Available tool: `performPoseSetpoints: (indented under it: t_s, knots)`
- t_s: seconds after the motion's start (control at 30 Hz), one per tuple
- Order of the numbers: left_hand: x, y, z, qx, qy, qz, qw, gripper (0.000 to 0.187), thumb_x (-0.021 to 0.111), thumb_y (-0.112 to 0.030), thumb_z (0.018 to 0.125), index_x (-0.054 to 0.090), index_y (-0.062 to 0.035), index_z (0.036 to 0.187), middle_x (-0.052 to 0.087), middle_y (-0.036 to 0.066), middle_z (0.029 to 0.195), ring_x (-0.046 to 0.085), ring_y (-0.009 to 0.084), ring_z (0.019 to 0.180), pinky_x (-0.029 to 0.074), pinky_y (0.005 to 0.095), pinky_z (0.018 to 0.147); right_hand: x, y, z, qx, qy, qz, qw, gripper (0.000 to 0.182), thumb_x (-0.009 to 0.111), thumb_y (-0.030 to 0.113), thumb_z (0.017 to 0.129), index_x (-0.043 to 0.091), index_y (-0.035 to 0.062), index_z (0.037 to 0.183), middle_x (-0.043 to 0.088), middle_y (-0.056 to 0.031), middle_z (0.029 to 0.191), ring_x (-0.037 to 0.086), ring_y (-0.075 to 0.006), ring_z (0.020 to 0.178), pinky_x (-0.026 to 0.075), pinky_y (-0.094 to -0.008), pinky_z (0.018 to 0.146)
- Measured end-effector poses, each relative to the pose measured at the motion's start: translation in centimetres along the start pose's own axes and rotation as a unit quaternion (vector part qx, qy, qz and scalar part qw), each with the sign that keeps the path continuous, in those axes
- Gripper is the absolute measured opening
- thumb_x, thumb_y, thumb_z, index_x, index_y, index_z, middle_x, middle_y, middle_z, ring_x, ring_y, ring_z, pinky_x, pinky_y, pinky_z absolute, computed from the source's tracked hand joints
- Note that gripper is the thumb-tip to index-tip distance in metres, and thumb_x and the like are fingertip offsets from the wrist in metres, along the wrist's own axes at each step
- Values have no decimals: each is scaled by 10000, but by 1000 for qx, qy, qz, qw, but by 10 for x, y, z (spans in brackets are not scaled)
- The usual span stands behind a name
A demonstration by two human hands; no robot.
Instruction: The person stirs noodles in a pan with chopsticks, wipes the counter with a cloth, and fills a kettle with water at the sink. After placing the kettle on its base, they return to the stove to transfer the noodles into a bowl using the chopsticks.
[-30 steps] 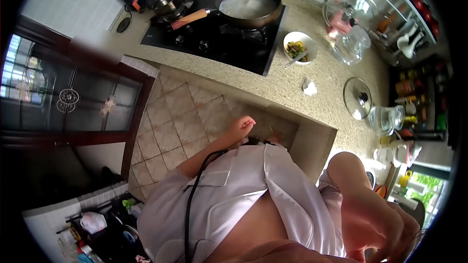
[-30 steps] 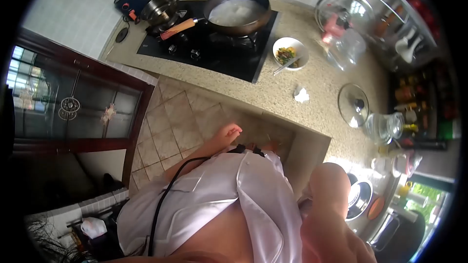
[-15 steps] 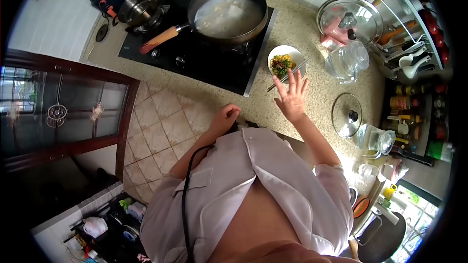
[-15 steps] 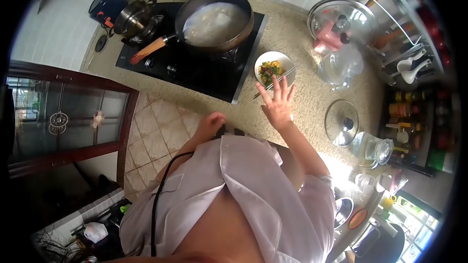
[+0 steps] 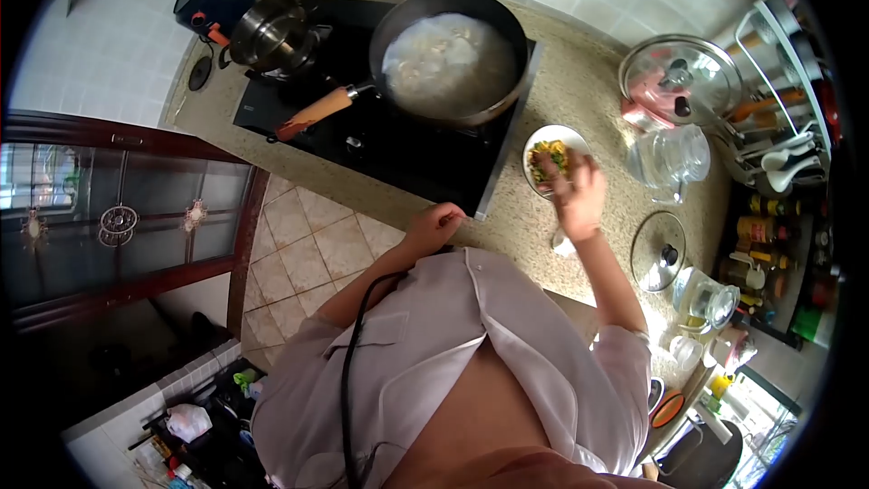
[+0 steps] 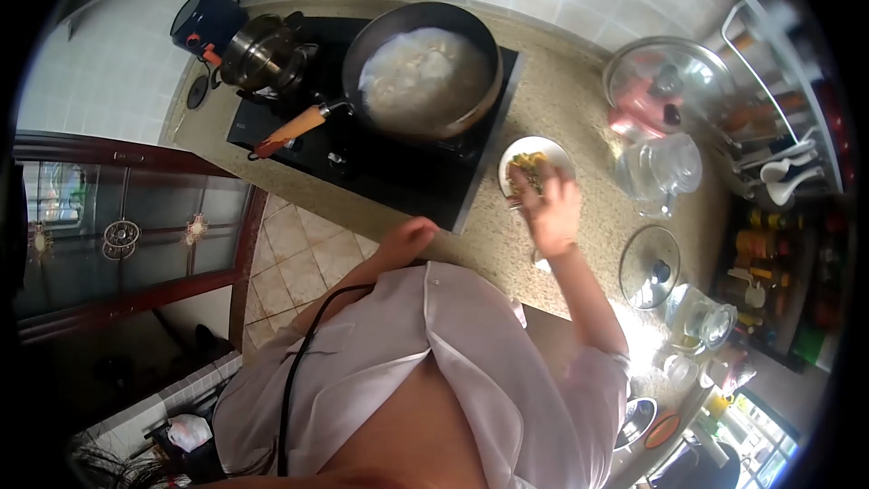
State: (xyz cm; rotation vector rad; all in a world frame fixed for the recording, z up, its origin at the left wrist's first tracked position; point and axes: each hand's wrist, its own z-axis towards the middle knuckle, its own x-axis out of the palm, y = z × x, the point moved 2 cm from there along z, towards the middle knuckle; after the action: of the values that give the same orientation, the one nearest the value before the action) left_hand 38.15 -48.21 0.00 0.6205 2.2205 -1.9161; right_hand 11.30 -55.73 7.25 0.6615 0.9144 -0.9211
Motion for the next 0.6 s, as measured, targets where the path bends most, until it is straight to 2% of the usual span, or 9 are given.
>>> performPoseSetpoints:
  t_s: [0.07,0.13,0.2,0.27,0.3,0.33,0.4,0.53,0.6]
  knots:
    - [-15,4,8,-22,44,-6,999,121,568,-133,881,620,-48,950,614,52,787,559,112,686,459,253,645,-37,-1,27,62,-23,-15,998,256,700,168,763,681,158,1017,597,-50,1039,586,-256,905,498,-365,658]
    - [-35,9,12,-5,39,-27,999,122,568,-131,880,619,-46,950,612,50,787,556,109,687,457,252,642,-70,0,54,104,-61,42,992,133,650,155,830,667,93,946,613,-66,854,575,-213,663,481,-312,563]
    - [-53,16,14,8,35,-54,998,122,568,-128,879,619,-43,950,610,48,786,553,106,689,455,251,639,-95,3,75,119,-142,138,973,215,681,265,826,647,62,886,575,-81,726,572,-212,621,450,-310,553]
    - [-80,29,17,-17,26,-28,999,171,544,-189,899,628,-64,981,637,80,861,613,164,824,485,299,742,-110,10,93,113,-217,253,936,276,609,287,906,631,15,861,578,-52,751,558,-148,615,422,-266,543]
    - [-92,38,18,-13,27,-32,999,171,544,-189,899,628,-64,981,637,80,861,613,164,824,485,299,742,-115,16,103,118,-196,373,899,324,577,297,933,612,-17,860,582,-36,771,537,-107,623,401,-227,543]
    - [-103,49,20,-12,21,-21,999,165,542,-188,903,628,-68,976,637,76,856,615,164,807,488,295,732,-114,20,116,100,-188,404,889,280,580,252,935,605,-21,878,577,-46,765,568,-118,644,434,-223,545]
    - [-124,64,21,-8,19,-16,1000,159,539,-187,907,628,-72,971,637,73,851,617,164,789,490,291,722,-105,47,151,177,-174,433,867,216,581,189,933,606,-25,915,592,-54,756,605,-130,672,484,-233,556]
    - [-157,78,21,17,-20,-53,998,137,558,-162,901,622,-60,966,611,52,774,578,133,684,463,266,635,-27,44,200,250,-56,413,874,185,612,155,902,652,-26,905,647,-78,751,633,-149,670,509,-258,575]
    - [-170,80,20,24,-40,-63,997,129,580,-135,889,618,-41,969,585,39,729,535,99,620,435,246,578,1,39,223,245,72,221,941,205,652,208,867,676,5,850,638,-101,660,638,-161,613,498,-296,573]
